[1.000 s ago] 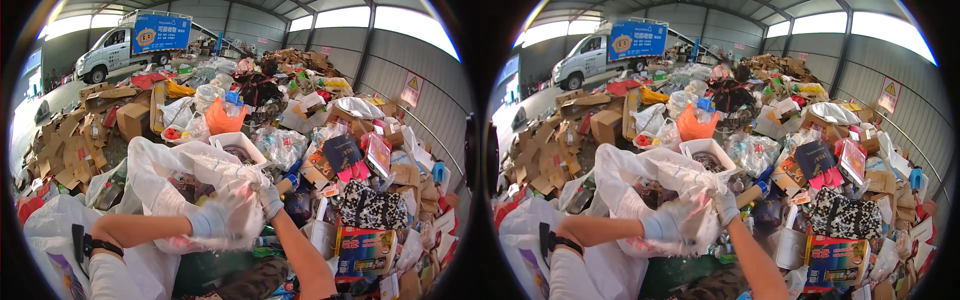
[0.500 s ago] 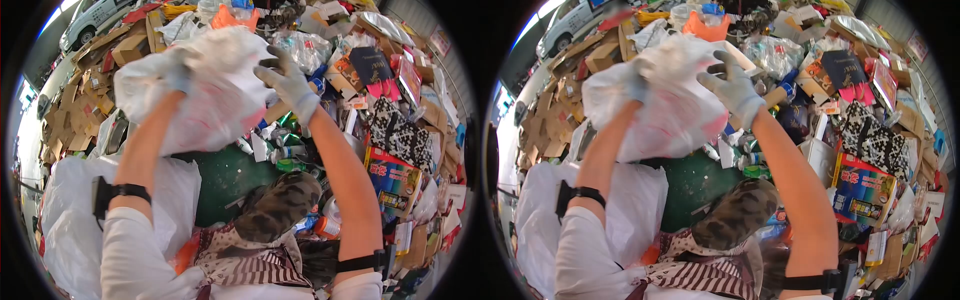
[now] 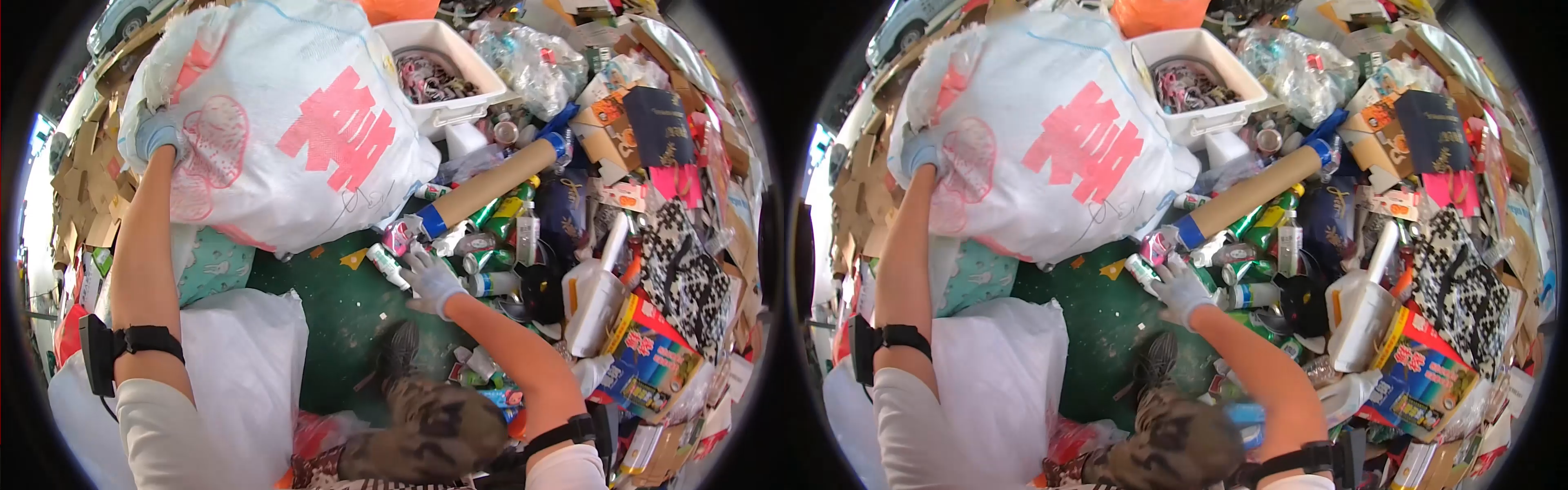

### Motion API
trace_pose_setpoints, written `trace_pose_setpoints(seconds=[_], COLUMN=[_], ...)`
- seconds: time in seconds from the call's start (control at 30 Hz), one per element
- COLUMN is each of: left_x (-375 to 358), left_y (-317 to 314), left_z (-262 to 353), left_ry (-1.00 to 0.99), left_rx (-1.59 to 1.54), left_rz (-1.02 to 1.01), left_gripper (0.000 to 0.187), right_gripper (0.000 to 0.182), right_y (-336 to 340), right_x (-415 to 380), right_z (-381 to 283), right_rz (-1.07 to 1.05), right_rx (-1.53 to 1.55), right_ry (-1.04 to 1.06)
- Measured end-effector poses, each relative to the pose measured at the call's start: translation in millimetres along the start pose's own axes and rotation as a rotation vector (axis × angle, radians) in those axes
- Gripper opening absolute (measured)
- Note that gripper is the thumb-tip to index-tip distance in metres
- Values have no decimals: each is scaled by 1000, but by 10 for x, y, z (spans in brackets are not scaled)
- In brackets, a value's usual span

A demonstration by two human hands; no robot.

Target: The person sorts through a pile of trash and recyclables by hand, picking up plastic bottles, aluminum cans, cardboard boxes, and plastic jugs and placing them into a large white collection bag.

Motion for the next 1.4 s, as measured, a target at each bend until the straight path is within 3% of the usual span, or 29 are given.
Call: trace_pose_setpoints(seconds=[0.07, 0.1, 0.13, 0.17, 0.2, 0.4, 0.6, 0.7, 0.73, 0.77, 0.8, 0.83, 0.87, 0.93, 1.0, 1.03, 1.07, 1.1, 1.13, 1.17, 1.23, 1.27, 1.33, 1.37, 1.4], left_x=[9, -95, -71, -61, -58, -218, -194, -216, -218, -235, -249, -261, -293, -348, -327, -319, -305, -298, -286, -272, -273, -256, -254, -240, -220], left_y=[-432, -518, -624, -672, -686, -673, -707, -714, -718, -713, -695, -682, -671, -707, -720, -724, -730, -733, -728, -732, -775, -770, -828, -822, -833], left_z=[-183, -127, -41, -12, 46, 116, -96, -177, -180, -199, -191, -183, -199, -159, -110, -119, -108, -84, -68, -50, -24, -12, 20, 0, -15], left_ry=[-271, -143, -156, -190, -228, -311, -285, -262, -260, -254, -251, -250, -247, -253, -251, -252, -255, -262, -269, -273, -288, -293, -314, -317, -317], left_rx=[69, 81, 107, 131, 146, 205, 249, 263, 263, 269, 276, 282, 287, 279, 274, 277, 279, 279, 284, 285, 287, 286, 285, 287, 285], left_rz=[191, -56, -72, -45, -23, 9, -1, 4, 6, 6, 9, 5, -1, -18, -22, -26, -30, -28, -25, -25, -20, -11, -10, -9, -6], left_gripper=[42, 40, 40, 40, 40, 39, 39, 38, 38, 38, 38, 38, 38, 38, 37, 37, 37, 37, 37, 37, 37, 37, 36, 36, 36], right_gripper=[64, 54, 44, 43, 42, 45, 49, 47, 50, 49, 48, 53, 53, 49, 43, 36, 31, 29, 25, 32, 46, 43, 33, 43, 37], right_y=[-227, -338, -522, -552, -923, -1166, -1111, -1499, -1554, -1352, -1274, -1603, -1502, -942, -519, -397, -278, -410, -523, -627, -827, -933, -1655, -1539, -1601], right_x=[567, 874, 1231, 1544, 1951, 2264, 1534, 932, 569, 118, -192, -535, -656, -915, -762, -507, -235, 60, 179, 420, 669, 682, 839, 728, 592], right_z=[-19, -8, 6, 45, 166, 639, 1120, 2101, 2534, 2791, 2904, 3328, 3303, 3030, 2727, 2456, 1982, 1519, 1005, 518, -381, -639, -486, -109, 414], right_rz=[-13, -61, -132, -356, 71, -273, -543, -624, -701, -666, -701, -712, -730, -498, -283, 27, 73, -117, 353, 241, -110, 57, -99, 133, 13], right_rx=[-210, -339, -355, -319, -243, -282, -508, -468, -373, -330, -388, -628, -642, -507, -110, 21, -72, -126, -60, -49, -12, -177, -376, -277, -318], right_ry=[138, 179, 194, 164, 90, 34, 154, -249, -508, -583, -500, -412, -409, -588, -841, -605, -417, -397, 1, 4, 236, 450, 329, 64, -350])
Point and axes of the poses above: each hand's wrist, its own x-axis towards the middle knuckle, its own y-axis out of the back of the hand, z = x × y, the point moved 7 cm from there along x, towards the middle knuckle, and after that the axes turned 1 degree about -z, right-handed, at the moved point
